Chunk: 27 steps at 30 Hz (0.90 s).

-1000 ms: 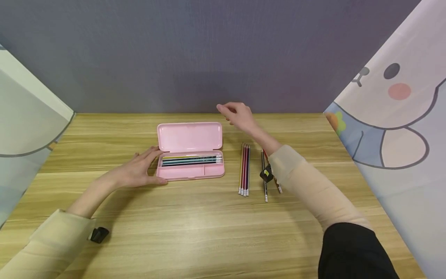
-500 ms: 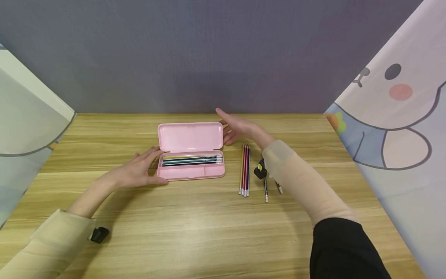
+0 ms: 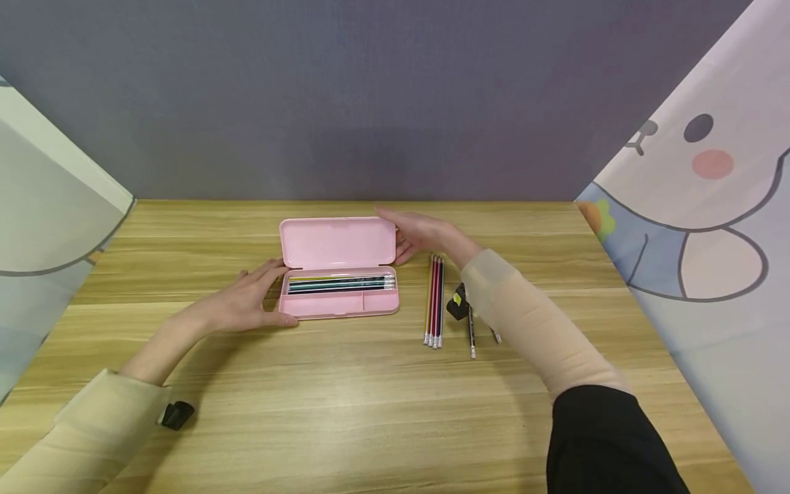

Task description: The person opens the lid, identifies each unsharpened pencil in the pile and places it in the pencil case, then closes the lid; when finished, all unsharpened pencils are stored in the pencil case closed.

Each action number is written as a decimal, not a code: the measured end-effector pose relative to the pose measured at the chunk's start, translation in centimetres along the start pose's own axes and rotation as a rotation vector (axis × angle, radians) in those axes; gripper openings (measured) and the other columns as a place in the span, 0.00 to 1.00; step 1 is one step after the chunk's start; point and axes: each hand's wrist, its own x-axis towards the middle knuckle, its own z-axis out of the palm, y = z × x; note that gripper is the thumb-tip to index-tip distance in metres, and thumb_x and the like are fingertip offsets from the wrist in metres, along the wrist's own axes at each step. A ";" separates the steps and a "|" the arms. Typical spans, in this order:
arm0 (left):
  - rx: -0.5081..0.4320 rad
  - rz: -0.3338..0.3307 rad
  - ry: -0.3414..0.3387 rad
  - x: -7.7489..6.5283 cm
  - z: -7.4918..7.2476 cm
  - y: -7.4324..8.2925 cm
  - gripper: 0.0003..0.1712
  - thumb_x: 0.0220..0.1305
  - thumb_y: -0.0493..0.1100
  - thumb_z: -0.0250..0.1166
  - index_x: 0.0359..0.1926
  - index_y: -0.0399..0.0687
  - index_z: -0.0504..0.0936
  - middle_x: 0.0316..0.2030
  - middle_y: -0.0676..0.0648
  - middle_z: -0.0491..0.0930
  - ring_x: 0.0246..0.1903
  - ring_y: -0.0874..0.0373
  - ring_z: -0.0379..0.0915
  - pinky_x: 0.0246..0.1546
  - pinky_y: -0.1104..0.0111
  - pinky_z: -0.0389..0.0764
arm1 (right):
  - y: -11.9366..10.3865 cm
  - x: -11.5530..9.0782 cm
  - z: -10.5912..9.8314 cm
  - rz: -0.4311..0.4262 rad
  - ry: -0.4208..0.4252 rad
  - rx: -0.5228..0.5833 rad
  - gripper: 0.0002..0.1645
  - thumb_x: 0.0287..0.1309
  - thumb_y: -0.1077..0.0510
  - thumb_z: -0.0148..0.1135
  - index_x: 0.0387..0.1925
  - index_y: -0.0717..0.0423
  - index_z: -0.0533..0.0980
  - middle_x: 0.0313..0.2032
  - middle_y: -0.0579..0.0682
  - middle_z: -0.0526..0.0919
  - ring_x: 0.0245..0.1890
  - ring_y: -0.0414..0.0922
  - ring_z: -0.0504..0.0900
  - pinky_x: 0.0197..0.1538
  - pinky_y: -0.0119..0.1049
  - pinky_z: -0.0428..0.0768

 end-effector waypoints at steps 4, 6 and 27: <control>-0.002 0.002 0.003 0.0 0.0 -0.1 0.63 0.56 0.72 0.71 0.79 0.41 0.54 0.81 0.31 0.48 0.81 0.33 0.39 0.75 0.28 0.41 | 0.1 0.1 -0.1 -0.024 -0.029 -0.004 0.44 0.76 0.27 0.30 0.70 0.56 0.63 0.51 0.60 0.82 0.44 0.53 0.88 0.61 0.52 0.85; -0.002 0.001 0.004 -0.1 0.0 -0.1 0.63 0.56 0.72 0.71 0.79 0.42 0.54 0.81 0.32 0.47 0.81 0.33 0.39 0.75 0.28 0.41 | 0.1 0.0 -0.2 -0.034 -0.041 -0.003 0.43 0.76 0.28 0.30 0.71 0.54 0.62 0.53 0.61 0.81 0.45 0.54 0.89 0.60 0.52 0.85; 0.066 -0.002 -0.049 -0.8 -0.4 0.1 0.66 0.62 0.76 0.61 0.83 0.42 0.43 0.83 0.35 0.39 0.83 0.36 0.33 0.77 0.30 0.39 | 0.8 -0.9 0.1 -0.150 -0.151 -0.003 0.40 0.79 0.35 0.38 0.74 0.61 0.60 0.65 0.64 0.74 0.57 0.54 0.84 0.65 0.47 0.83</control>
